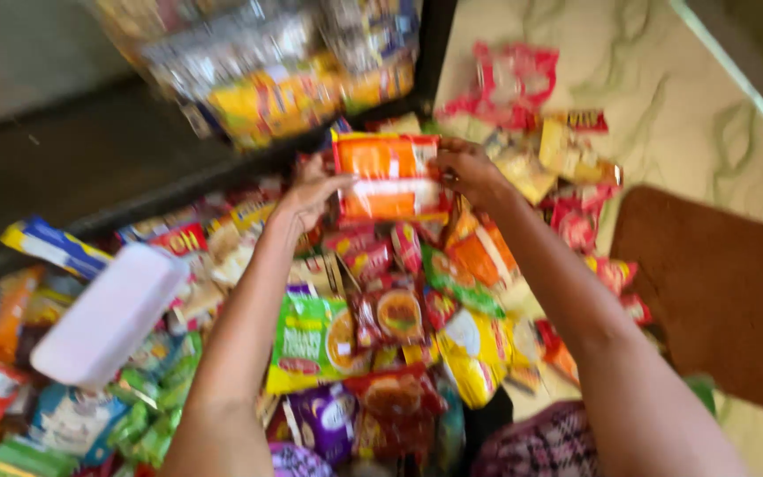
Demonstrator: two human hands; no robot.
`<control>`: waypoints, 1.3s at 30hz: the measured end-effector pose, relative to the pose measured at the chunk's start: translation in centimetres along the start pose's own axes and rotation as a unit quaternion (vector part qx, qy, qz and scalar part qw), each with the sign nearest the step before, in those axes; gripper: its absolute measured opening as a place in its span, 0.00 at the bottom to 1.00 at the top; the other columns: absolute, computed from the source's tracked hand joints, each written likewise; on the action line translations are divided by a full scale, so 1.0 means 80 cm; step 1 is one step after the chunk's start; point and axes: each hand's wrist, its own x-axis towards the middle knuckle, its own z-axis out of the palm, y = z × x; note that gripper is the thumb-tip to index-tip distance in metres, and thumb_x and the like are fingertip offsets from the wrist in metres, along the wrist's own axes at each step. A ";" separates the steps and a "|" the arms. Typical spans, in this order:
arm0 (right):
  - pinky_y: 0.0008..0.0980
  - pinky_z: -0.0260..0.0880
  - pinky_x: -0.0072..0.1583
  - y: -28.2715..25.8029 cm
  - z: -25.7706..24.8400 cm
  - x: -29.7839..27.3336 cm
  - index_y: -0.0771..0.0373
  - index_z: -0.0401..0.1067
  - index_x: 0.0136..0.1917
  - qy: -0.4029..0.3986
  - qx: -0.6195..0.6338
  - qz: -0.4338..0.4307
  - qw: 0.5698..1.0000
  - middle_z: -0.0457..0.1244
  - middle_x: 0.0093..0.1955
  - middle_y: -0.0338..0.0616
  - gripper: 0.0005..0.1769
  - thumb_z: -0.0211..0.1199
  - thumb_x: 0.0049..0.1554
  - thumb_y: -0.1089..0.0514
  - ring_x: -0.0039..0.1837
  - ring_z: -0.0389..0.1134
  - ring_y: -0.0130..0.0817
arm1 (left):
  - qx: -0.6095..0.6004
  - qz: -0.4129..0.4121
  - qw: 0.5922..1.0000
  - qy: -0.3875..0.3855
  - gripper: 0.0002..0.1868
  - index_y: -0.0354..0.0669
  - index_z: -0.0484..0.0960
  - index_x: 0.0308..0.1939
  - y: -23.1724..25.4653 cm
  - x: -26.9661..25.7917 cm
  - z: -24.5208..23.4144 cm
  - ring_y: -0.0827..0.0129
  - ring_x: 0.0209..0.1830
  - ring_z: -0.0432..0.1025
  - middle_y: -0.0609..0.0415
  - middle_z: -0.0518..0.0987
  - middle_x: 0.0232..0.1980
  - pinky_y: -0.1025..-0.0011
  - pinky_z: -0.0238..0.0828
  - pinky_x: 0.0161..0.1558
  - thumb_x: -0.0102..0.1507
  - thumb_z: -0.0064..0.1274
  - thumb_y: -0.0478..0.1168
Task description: Organizing snack packets and instant noodles onto shelves from a pile on the floor.
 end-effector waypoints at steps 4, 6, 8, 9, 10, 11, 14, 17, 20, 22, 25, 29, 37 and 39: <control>0.27 0.70 0.44 -0.079 0.044 -0.025 0.59 0.68 0.57 -0.033 -0.154 -0.094 0.983 0.66 0.42 0.31 0.17 0.66 0.56 0.66 0.44 0.67 0.22 | 0.185 0.086 0.978 -0.040 0.22 0.40 0.80 0.57 0.113 -0.034 0.007 0.64 0.41 0.76 0.46 0.82 0.48 0.63 0.74 0.42 0.60 0.65 0.37; 0.27 0.69 0.44 -0.125 0.071 -0.048 0.60 0.66 0.56 -0.055 -0.170 -0.133 0.975 0.66 0.42 0.31 0.15 0.67 0.58 0.66 0.46 0.67 0.22 | 0.297 0.163 0.941 -0.019 0.19 0.40 0.83 0.54 0.166 -0.051 0.012 0.60 0.42 0.76 0.44 0.82 0.47 0.61 0.73 0.43 0.61 0.66 0.40; 0.26 0.68 0.45 -0.177 0.102 -0.081 0.55 0.67 0.61 -0.124 -0.240 -0.283 0.920 0.67 0.46 0.27 0.26 0.65 0.51 0.69 0.47 0.67 0.21 | 0.474 0.362 0.800 0.064 0.19 0.37 0.82 0.50 0.229 -0.085 0.023 0.47 0.48 0.78 0.41 0.82 0.47 0.56 0.74 0.48 0.58 0.66 0.40; 0.26 0.68 0.45 -0.200 0.115 -0.094 0.55 0.67 0.61 -0.129 -0.241 -0.296 0.915 0.67 0.46 0.27 0.26 0.65 0.51 0.69 0.47 0.67 0.21 | 0.475 0.373 0.794 0.071 0.19 0.37 0.82 0.50 0.261 -0.100 0.030 0.47 0.48 0.78 0.41 0.82 0.47 0.56 0.74 0.48 0.58 0.66 0.40; 0.28 0.70 0.50 -0.222 0.127 -0.107 0.59 0.71 0.61 -0.139 -0.321 -0.389 0.852 0.68 0.49 0.31 0.21 0.65 0.55 0.69 0.50 0.68 0.22 | 0.479 0.423 0.764 0.091 0.19 0.35 0.81 0.51 0.291 -0.116 0.037 0.45 0.48 0.77 0.41 0.82 0.48 0.55 0.73 0.47 0.58 0.64 0.39; 0.29 0.72 0.54 -0.243 0.140 -0.120 0.64 0.75 0.61 -0.145 -0.394 -0.475 0.773 0.69 0.51 0.35 0.17 0.64 0.58 0.69 0.53 0.68 0.23 | 0.480 0.472 0.731 0.111 0.19 0.34 0.80 0.51 0.320 -0.133 0.044 0.42 0.47 0.76 0.40 0.81 0.49 0.54 0.73 0.47 0.59 0.62 0.38; 0.30 0.72 0.49 -0.307 0.186 -0.160 0.67 0.78 0.58 0.017 -0.454 -0.586 0.671 0.68 0.48 0.41 0.15 0.69 0.57 0.68 0.46 0.70 0.26 | 0.474 0.494 0.720 0.117 0.15 0.33 0.79 0.52 0.406 -0.180 0.058 0.41 0.48 0.75 0.40 0.81 0.49 0.53 0.72 0.46 0.63 0.59 0.36; 0.27 0.74 0.47 -0.365 0.228 -0.187 0.64 0.78 0.60 -0.013 -0.314 -0.559 0.767 0.70 0.51 0.41 0.15 0.62 0.61 0.68 0.45 0.72 0.25 | 0.460 0.558 0.676 0.143 0.14 0.35 0.80 0.54 0.466 -0.170 0.054 0.44 0.51 0.76 0.41 0.82 0.52 0.55 0.73 0.51 0.63 0.54 0.30; 0.27 0.75 0.58 -0.424 0.257 -0.184 0.65 0.79 0.62 0.053 -0.350 -0.670 0.652 0.73 0.56 0.48 0.15 0.68 0.61 0.70 0.54 0.73 0.28 | 0.433 0.663 0.588 0.168 0.18 0.35 0.82 0.54 0.524 -0.149 0.049 0.47 0.55 0.78 0.42 0.82 0.57 0.59 0.75 0.58 0.60 0.51 0.24; 0.30 0.74 0.62 -0.463 0.267 -0.145 0.67 0.79 0.62 0.049 -0.342 -0.735 0.584 0.72 0.60 0.52 0.16 0.67 0.61 0.72 0.60 0.73 0.33 | 0.438 0.680 0.561 0.176 0.19 0.35 0.83 0.54 0.556 -0.115 0.043 0.47 0.55 0.78 0.41 0.82 0.57 0.59 0.75 0.58 0.59 0.51 0.23; 0.33 0.74 0.66 -0.502 0.284 -0.094 0.68 0.79 0.62 0.024 -0.311 -0.789 0.529 0.70 0.64 0.57 0.17 0.66 0.61 0.75 0.65 0.74 0.40 | 0.465 0.688 0.523 0.191 0.20 0.35 0.84 0.53 0.584 -0.053 0.025 0.47 0.54 0.78 0.41 0.82 0.58 0.59 0.75 0.56 0.58 0.51 0.22; 0.33 0.74 0.64 -0.523 0.293 -0.029 0.67 0.80 0.59 0.046 -0.315 -0.790 0.523 0.71 0.59 0.58 0.16 0.66 0.57 0.74 0.63 0.75 0.41 | 0.523 0.655 0.506 0.204 0.22 0.38 0.86 0.52 0.590 0.023 0.003 0.47 0.51 0.78 0.44 0.83 0.55 0.57 0.74 0.52 0.57 0.50 0.21; 0.37 0.74 0.61 -0.505 0.313 0.033 0.65 0.81 0.56 0.079 -0.422 -0.712 0.556 0.70 0.57 0.56 0.18 0.60 0.53 0.69 0.59 0.73 0.47 | 0.656 0.493 0.531 0.209 0.16 0.36 0.84 0.45 0.596 0.056 -0.009 0.48 0.48 0.77 0.43 0.81 0.51 0.30 0.50 0.63 0.57 0.49 0.37; 0.40 0.72 0.63 -0.499 0.317 0.044 0.66 0.80 0.56 0.068 -0.433 -0.729 0.526 0.70 0.57 0.58 0.18 0.59 0.53 0.69 0.60 0.72 0.51 | 0.673 0.457 0.544 0.205 0.17 0.35 0.83 0.45 0.594 0.053 -0.013 0.48 0.47 0.77 0.42 0.80 0.51 0.25 0.44 0.64 0.60 0.48 0.43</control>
